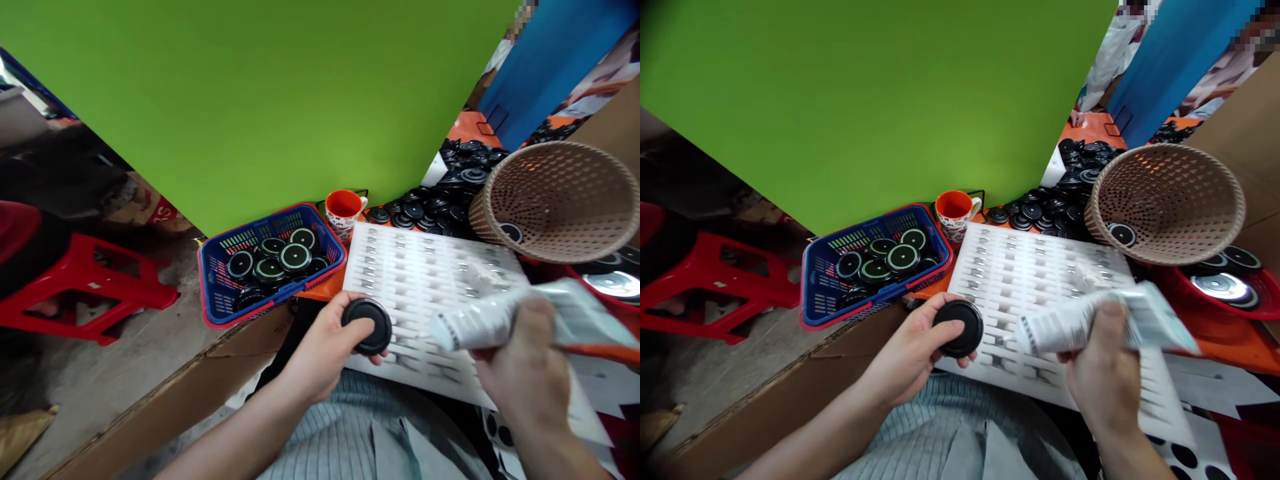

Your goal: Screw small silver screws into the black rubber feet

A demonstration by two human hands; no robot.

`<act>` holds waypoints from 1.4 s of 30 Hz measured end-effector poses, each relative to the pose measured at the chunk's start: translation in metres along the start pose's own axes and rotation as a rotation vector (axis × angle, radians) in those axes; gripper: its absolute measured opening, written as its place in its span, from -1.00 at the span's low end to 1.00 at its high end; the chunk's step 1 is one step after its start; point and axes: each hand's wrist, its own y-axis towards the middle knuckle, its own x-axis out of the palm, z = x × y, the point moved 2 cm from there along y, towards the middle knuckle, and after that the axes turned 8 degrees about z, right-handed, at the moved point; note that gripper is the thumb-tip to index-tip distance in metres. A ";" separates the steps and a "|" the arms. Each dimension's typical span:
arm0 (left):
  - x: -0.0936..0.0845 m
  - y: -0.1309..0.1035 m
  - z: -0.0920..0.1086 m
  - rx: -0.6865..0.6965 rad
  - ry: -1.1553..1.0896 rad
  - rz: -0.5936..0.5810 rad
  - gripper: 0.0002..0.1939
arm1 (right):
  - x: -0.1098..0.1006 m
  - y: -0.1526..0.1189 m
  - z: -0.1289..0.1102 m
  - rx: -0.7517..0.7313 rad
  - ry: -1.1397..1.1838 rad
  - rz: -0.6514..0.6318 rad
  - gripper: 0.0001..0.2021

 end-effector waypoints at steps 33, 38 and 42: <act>-0.057 -0.009 -0.009 0.030 -0.280 -0.012 -0.63 | 0.043 0.031 -0.090 -0.549 0.149 -0.020 -0.87; -0.049 -0.007 -0.006 0.040 -0.290 -0.054 -0.69 | 0.040 -0.001 -0.095 -0.839 0.069 -0.119 -0.65; -0.043 -0.009 -0.002 0.022 -0.250 -0.106 -0.70 | 0.041 0.000 -0.095 -0.876 0.085 -0.120 -0.65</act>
